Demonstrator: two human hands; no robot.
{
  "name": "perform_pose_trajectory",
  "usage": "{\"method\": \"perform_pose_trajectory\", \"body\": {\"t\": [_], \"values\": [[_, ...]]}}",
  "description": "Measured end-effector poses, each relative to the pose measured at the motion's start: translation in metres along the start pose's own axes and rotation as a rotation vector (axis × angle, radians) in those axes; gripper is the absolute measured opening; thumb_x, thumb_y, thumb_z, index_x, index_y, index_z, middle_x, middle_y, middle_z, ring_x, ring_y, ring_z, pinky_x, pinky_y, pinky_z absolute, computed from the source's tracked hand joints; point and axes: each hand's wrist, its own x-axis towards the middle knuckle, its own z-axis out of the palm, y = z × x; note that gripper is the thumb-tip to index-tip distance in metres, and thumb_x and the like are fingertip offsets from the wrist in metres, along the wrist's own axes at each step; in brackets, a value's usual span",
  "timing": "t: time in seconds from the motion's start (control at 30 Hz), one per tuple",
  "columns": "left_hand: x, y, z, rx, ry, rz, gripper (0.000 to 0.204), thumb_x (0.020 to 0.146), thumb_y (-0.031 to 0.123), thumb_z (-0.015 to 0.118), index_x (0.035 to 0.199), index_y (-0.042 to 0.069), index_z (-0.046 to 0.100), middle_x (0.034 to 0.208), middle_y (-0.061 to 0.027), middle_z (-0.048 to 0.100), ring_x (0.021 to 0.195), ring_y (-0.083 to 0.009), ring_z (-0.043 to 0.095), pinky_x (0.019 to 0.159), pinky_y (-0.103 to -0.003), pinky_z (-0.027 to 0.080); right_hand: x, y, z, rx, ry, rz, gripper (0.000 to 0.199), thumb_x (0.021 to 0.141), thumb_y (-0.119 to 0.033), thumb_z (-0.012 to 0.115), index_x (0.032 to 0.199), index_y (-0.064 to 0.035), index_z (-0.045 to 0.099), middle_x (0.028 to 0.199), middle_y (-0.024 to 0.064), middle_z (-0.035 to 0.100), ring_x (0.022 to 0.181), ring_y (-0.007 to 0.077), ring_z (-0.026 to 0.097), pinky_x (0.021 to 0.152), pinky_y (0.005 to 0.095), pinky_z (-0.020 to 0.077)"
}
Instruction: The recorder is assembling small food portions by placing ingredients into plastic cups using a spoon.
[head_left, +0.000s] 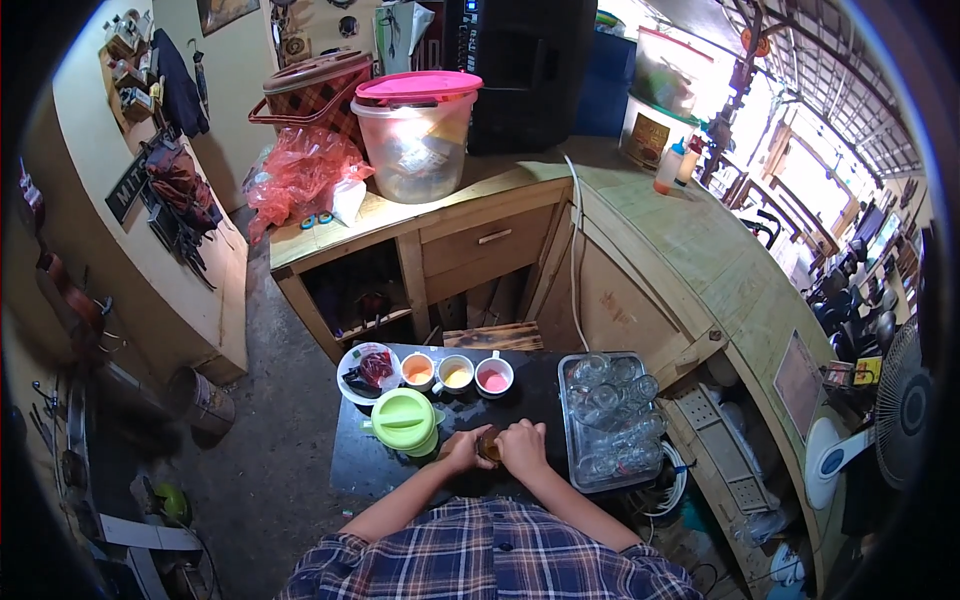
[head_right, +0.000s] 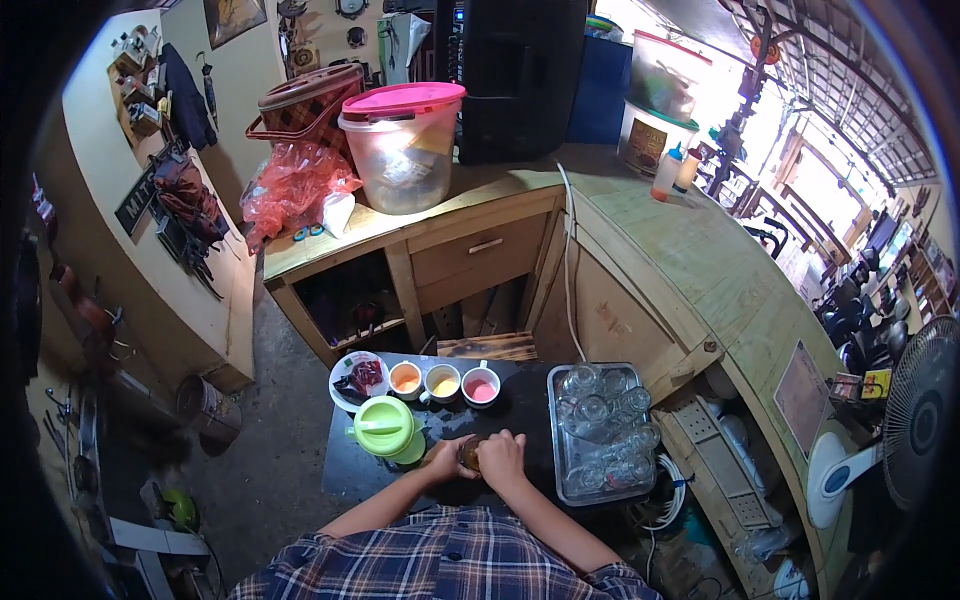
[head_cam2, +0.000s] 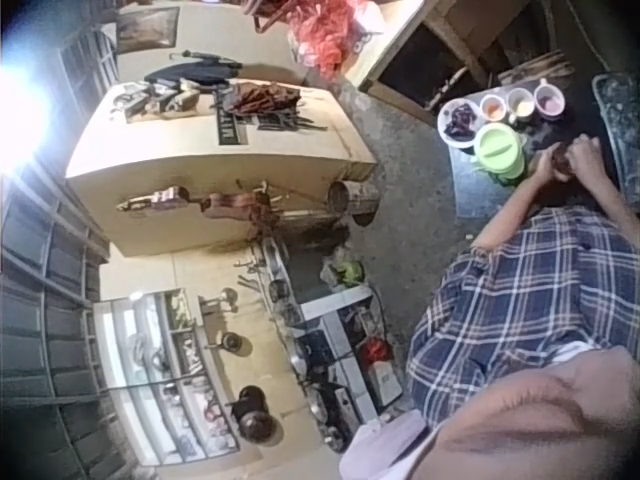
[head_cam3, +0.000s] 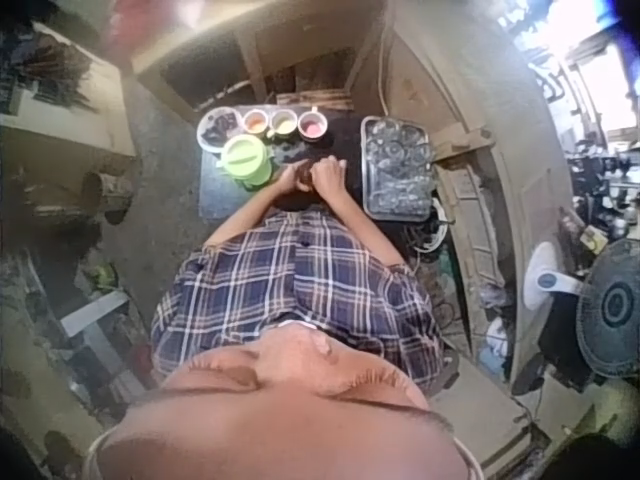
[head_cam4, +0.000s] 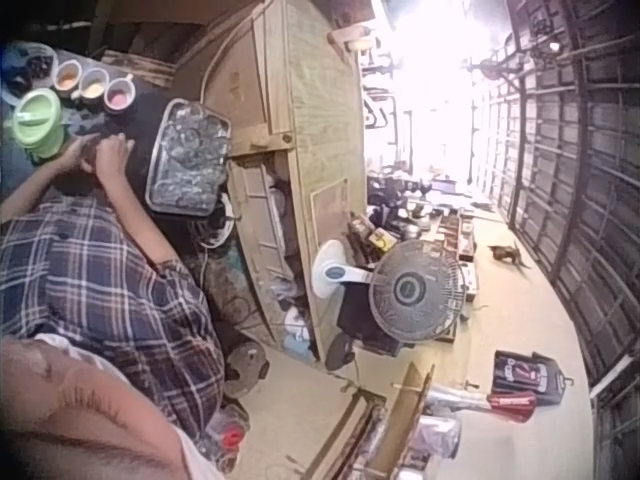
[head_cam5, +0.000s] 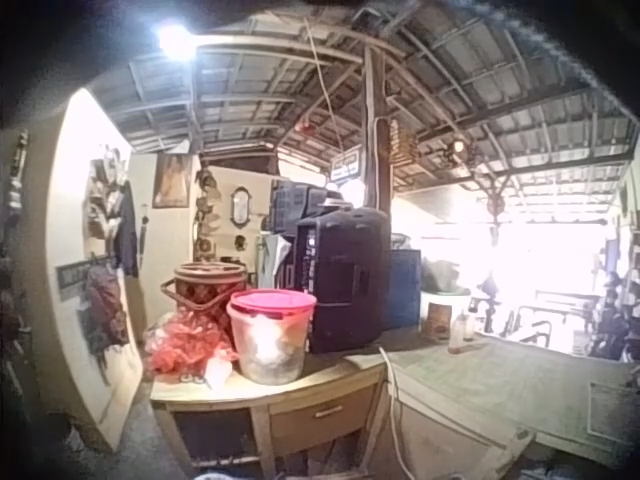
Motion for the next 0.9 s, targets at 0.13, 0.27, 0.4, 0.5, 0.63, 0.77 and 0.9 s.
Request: {"method": "perform_pose_trajectory", "body": {"t": [0.13,0.27,0.4,0.5,0.63,0.77,0.9], "values": [[-0.001,-0.004,-0.001,-0.010,0.001,0.008,0.094,0.054,0.033,0.090,0.137,0.017,0.049,0.113,-0.0124,0.067,0.103,-0.0280,0.065,0.089,-0.038,0.051,0.000,-0.007,-0.011,-0.002,0.023,-0.039,0.016,0.079,-0.018,0.062,0.072,-0.0065,0.071,0.081,0.0084,0.066,0.088,0.0250,0.058,0.076,0.0428,0.0386],[-0.002,0.007,-0.008,0.023,-0.021,-0.022,0.094,0.054,0.033,0.090,0.137,0.015,0.049,0.114,-0.0118,0.067,0.104,-0.0277,0.065,0.089,-0.037,0.051,0.002,-0.001,-0.007,0.140,-0.001,-0.105,0.012,0.077,-0.018,0.066,0.071,-0.0083,0.071,0.076,0.0071,0.065,0.083,0.0239,0.057,0.073,0.0423,0.0379],[-0.005,0.017,-0.012,0.027,-0.039,-0.032,0.094,0.055,0.034,0.089,0.137,0.013,0.049,0.115,-0.0116,0.067,0.105,-0.0276,0.065,0.090,-0.036,0.051,0.004,0.001,-0.004,0.045,0.038,-0.090,0.012,0.076,-0.017,0.067,0.071,-0.0079,0.071,0.077,0.0068,0.065,0.084,0.0240,0.058,0.073,0.0424,0.0385],[-0.005,0.012,-0.011,0.007,-0.028,-0.037,0.095,0.055,0.034,0.089,0.137,0.013,0.048,0.115,-0.0116,0.067,0.105,-0.0276,0.065,0.089,-0.036,0.051,0.004,-0.002,-0.001,0.071,0.035,-0.101,0.012,0.076,-0.017,0.066,0.070,-0.0077,0.071,0.077,0.0071,0.065,0.083,0.0246,0.058,0.073,0.0427,0.0384],[-0.003,0.003,-0.005,0.032,-0.004,0.013,0.094,0.055,0.034,0.089,0.137,0.014,0.049,0.114,-0.0122,0.067,0.105,-0.0276,0.065,0.088,-0.036,0.051,0.004,-0.003,-0.004,0.051,-0.036,-0.067,0.013,0.076,-0.017,0.066,0.069,-0.0074,0.070,0.076,0.0074,0.065,0.082,0.0256,0.058,0.073,0.0427,0.0380],[-0.002,0.005,-0.006,0.016,-0.021,-0.011,0.095,0.054,0.036,0.090,0.137,0.015,0.049,0.112,-0.0135,0.067,0.103,-0.0289,0.065,0.087,-0.037,0.052,0.008,-0.005,-0.004,0.035,0.110,-0.094,0.014,0.077,-0.019,0.067,0.069,-0.0075,0.071,0.076,0.0078,0.065,0.081,0.0260,0.059,0.073,0.0427,0.0386],[0.000,-0.008,0.000,-0.007,-0.004,0.023,0.094,0.054,0.037,0.089,0.137,0.016,0.050,0.111,-0.0134,0.068,0.102,-0.0301,0.066,0.086,-0.037,0.052,0.006,-0.007,-0.002,0.006,0.023,-0.036,0.015,0.077,-0.019,0.066,0.070,-0.0073,0.071,0.077,0.0083,0.065,0.082,0.0257,0.058,0.074,0.0427,0.0386]]}}
